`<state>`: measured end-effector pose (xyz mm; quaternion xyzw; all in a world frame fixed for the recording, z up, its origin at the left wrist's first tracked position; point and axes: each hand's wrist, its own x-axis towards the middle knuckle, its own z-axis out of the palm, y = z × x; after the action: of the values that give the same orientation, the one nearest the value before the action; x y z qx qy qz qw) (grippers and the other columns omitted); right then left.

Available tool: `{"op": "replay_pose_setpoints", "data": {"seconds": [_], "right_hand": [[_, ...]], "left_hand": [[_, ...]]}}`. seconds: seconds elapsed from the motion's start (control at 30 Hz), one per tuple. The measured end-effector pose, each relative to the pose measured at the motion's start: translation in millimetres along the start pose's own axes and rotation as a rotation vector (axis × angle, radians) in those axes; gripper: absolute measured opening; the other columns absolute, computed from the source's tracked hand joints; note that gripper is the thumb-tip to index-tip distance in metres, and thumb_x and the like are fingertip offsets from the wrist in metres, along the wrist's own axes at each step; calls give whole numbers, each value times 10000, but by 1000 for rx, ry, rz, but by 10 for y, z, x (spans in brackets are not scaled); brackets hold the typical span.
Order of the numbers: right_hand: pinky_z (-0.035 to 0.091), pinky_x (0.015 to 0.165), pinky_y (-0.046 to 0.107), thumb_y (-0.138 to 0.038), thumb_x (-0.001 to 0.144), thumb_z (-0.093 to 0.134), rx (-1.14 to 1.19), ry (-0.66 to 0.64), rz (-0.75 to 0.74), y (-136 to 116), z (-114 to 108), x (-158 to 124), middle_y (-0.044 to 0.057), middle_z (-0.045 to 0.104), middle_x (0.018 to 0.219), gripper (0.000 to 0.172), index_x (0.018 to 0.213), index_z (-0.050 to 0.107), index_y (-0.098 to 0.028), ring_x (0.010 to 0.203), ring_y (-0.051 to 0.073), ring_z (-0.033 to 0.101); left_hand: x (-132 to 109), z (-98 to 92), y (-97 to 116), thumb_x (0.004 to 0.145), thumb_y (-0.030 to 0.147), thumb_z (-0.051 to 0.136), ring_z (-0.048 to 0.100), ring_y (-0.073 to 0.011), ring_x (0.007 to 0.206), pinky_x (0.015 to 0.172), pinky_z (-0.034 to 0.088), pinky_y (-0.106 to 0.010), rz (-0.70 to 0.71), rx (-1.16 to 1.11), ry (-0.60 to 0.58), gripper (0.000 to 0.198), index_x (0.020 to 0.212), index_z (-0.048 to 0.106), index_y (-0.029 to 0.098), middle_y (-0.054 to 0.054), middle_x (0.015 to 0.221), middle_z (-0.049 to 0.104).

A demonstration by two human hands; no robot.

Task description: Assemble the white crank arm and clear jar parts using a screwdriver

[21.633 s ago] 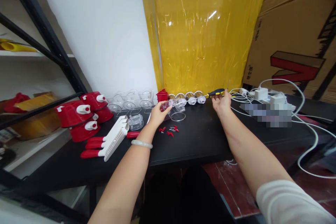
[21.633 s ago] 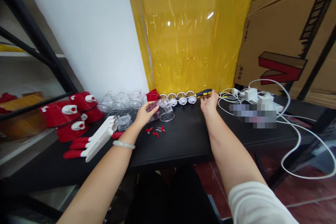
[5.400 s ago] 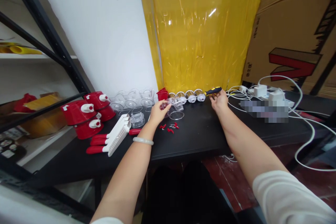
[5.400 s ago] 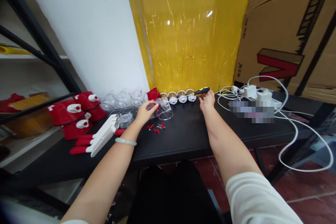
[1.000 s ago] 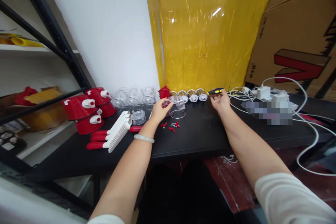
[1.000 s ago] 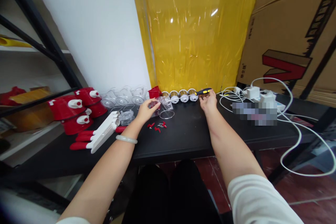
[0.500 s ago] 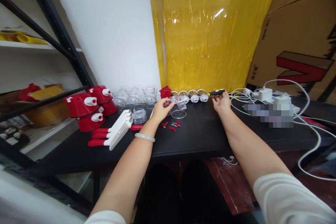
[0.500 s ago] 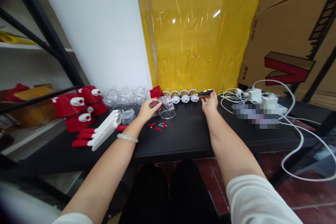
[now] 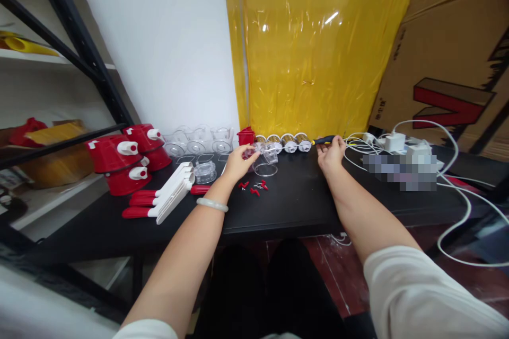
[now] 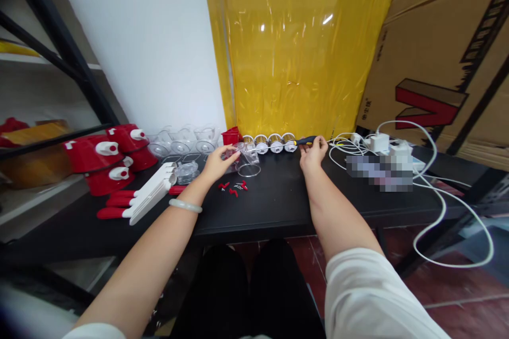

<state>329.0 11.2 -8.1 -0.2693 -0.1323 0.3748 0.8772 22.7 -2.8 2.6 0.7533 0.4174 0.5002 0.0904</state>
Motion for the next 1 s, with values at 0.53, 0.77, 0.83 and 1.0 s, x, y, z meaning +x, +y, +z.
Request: {"op": "replay_pose_setpoints", "data": {"seconds": [0.53,0.77,0.83,1.0], "right_hand": [[551,705,280,-316,914,448,-7,56,2,17,4,48,-67,609,805,179,1079,519,-329,646,84,650],[545,663,254,-334,907,489,-1,77,-4,-6,7,45,-84,578,780,121,1024,502,-306,605,72,619],[547,659,254,-322,911,482,3,77,-3,-17,18,29,-86,577,769,119,1027,499,-305,602,75,621],[545,641,254,-303,910,472,-12,68,1,-16,15,32,-83,577,755,127,1034,499,-307,593,82,619]], "left_hand": [[-46,-7,-6,825,419,690,677,-245,1021,935,515,-385,-23,16,-22,279,1024,697,225,-61,1064,733],[55,-191,474,717,462,796,521,-305,1290,1123,393,-467,92,12,162,695,1286,505,190,-155,1327,576],[-174,-274,806,814,550,672,553,-292,1247,1079,436,-472,20,-117,173,554,1253,542,238,-126,1262,614],[-2164,-135,1416,753,827,427,686,-283,959,756,545,-468,-293,-801,-681,651,1202,604,390,-119,1005,690]]}}
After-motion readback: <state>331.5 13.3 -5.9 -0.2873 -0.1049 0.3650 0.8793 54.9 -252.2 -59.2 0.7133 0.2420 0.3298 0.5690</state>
